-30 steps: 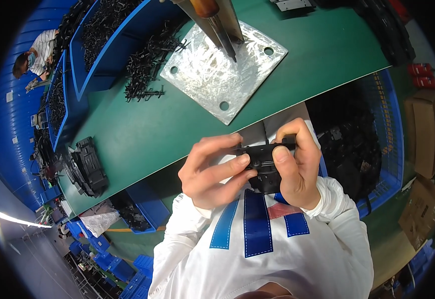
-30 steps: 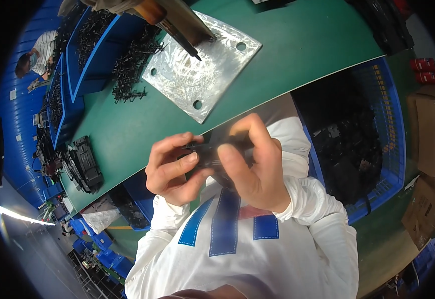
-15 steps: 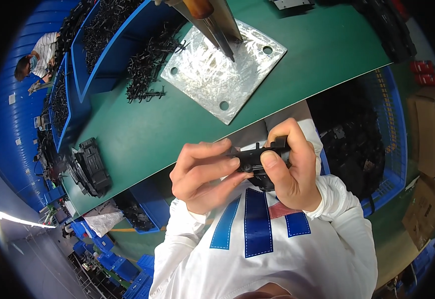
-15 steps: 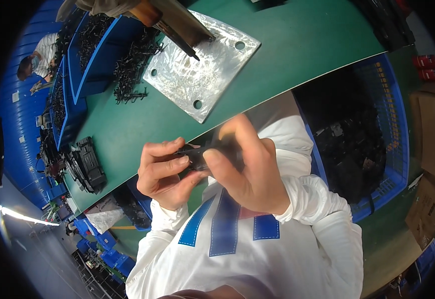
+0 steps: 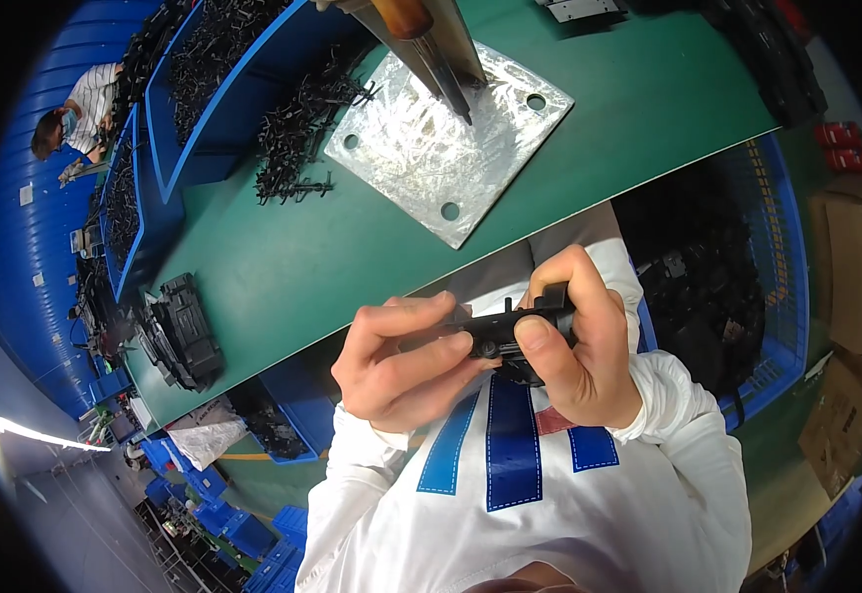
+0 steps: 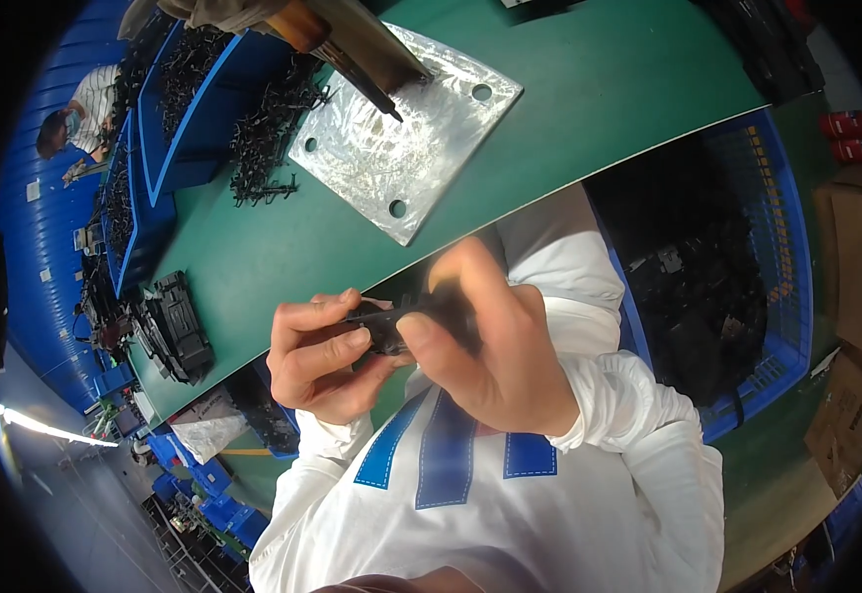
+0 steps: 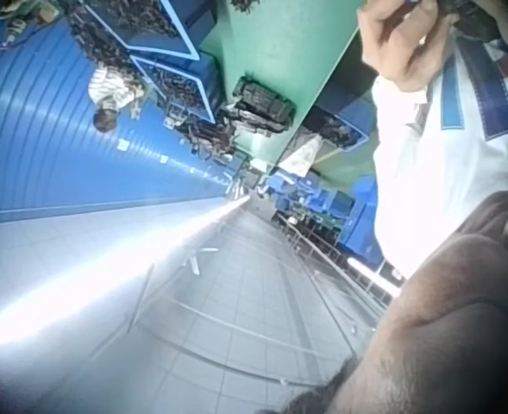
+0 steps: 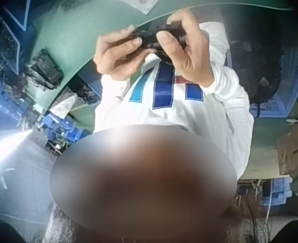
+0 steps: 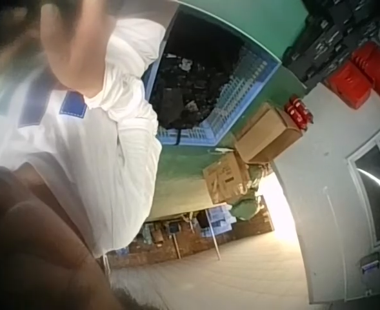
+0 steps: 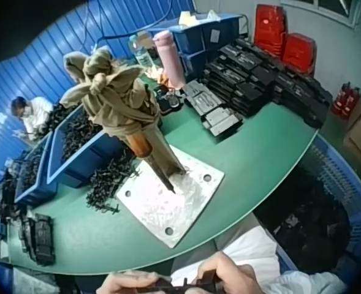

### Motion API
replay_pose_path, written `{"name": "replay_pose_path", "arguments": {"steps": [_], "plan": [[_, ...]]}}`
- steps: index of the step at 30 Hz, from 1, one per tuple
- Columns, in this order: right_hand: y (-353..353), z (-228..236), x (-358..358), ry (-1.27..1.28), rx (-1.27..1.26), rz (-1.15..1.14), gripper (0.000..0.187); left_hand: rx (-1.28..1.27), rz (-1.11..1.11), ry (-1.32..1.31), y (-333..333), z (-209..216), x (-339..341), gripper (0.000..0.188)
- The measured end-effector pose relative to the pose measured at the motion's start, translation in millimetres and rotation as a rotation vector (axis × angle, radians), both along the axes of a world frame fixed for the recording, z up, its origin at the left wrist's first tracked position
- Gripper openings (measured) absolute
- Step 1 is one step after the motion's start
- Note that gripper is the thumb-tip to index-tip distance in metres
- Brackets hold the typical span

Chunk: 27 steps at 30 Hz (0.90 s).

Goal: Assembling parts of a toy truck and using a pneumatic screwdriver to secure them.

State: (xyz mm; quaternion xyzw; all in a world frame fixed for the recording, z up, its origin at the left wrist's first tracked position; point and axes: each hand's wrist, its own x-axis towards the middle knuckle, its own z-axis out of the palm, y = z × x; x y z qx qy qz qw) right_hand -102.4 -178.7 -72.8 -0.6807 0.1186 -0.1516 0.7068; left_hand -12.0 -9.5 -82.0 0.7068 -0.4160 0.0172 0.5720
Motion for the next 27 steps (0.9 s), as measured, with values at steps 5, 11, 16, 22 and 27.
{"name": "replay_pose_path", "arguments": {"steps": [5, 11, 16, 22, 27], "plan": [[1.2, -0.9, 0.1, 0.006, 0.007, -0.007, 0.033, -0.017, -0.010, 0.078, -0.9, -1.1, 1.2, 0.040], [1.8, -4.0, 1.0, -0.026, 0.025, -0.015, 0.031, -0.009, -0.048, -0.023, -1.3, 0.9, 6.7, 0.036], [6.1, -8.5, 2.7, -0.041, 0.037, -0.016, 0.032, -0.134, -0.028, 0.277, -4.3, -1.8, 0.7, 0.039], [2.2, -15.4, -1.8, -0.087, -0.022, 0.004, 0.035, 0.018, -0.161, 0.459, -2.5, 4.1, 6.5, 0.052], [-3.6, -14.1, 0.2, -0.181, -0.084, 0.170, 0.043, -0.067, -0.153, 0.515, 0.4, -2.5, 7.7, 0.042]]}}
